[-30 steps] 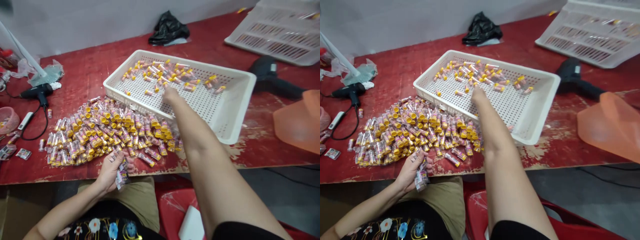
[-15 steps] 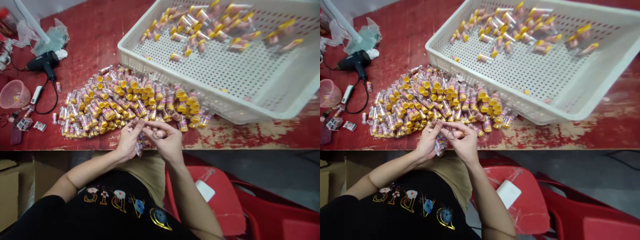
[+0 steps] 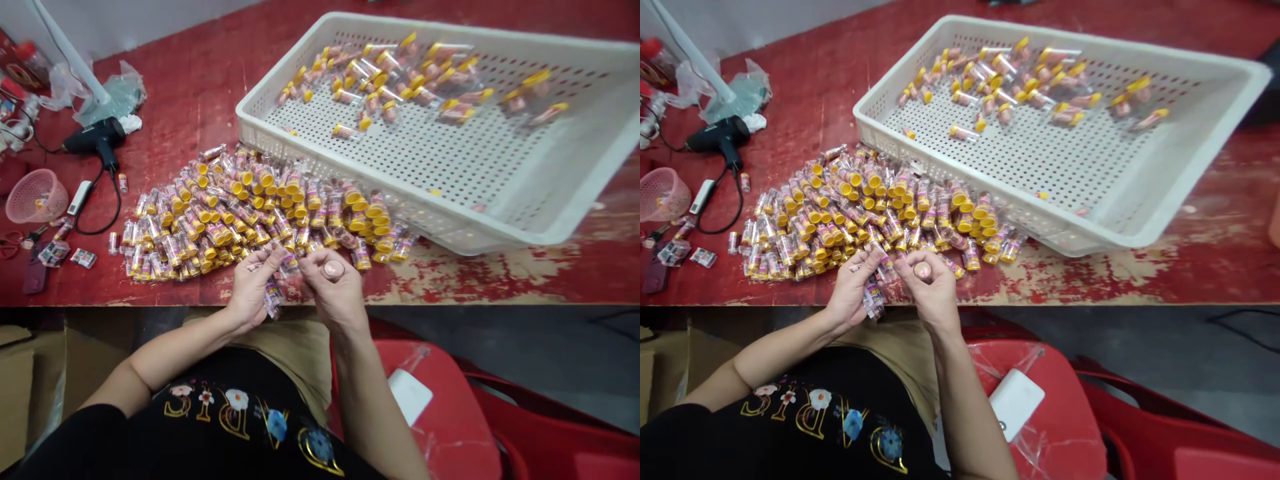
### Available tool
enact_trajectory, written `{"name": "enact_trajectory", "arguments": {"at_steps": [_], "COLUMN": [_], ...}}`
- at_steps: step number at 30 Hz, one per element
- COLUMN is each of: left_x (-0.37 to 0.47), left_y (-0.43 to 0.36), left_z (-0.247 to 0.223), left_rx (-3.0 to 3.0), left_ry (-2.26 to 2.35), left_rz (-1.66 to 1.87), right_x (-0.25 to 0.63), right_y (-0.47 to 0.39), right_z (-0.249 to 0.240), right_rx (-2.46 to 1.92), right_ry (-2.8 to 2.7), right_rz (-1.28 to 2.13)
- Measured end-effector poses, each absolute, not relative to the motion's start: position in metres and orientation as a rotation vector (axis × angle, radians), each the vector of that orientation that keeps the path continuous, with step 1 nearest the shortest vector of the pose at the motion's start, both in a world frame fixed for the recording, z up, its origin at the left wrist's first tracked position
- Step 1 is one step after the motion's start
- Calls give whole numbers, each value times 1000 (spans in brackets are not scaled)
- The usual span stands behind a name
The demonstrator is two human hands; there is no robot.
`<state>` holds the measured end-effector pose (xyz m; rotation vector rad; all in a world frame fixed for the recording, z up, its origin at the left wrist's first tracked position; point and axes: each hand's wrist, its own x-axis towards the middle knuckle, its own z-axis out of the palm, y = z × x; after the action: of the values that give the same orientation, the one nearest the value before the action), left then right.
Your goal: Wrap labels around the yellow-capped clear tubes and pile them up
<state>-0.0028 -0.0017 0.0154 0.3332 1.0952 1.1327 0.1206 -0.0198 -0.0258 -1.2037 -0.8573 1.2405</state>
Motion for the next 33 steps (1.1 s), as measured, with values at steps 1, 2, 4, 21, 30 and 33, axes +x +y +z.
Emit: {"name": "enact_trajectory", "arguments": {"at_steps": [1,2,4,21,30,33], "left_x": [-4,-5,-6,-5,1,0], "left_y": [0,1,4,-5,-18,-22], "left_z": [16,16,16,17,22,29], "left_rx": [325,310,269,376,493,513], "left_ry": [1087,1076,1055,1021,1036,1010], "left_rz": [1123,1111,1074,1024,974,936], "right_x": [123,126,130,131,124,126], "right_y": [-23,-29,-42,-78,-68,-68], "right_z": [-25,-24,-21,-9,-16,-14], "right_rx": [-1183,-1165,-1167,-1225,-1208,-1253], "right_ry": [-880,-917,-1010,-1362,-1309,-1323], "right_rz": [1254,1259,1230,647,479,255]}}
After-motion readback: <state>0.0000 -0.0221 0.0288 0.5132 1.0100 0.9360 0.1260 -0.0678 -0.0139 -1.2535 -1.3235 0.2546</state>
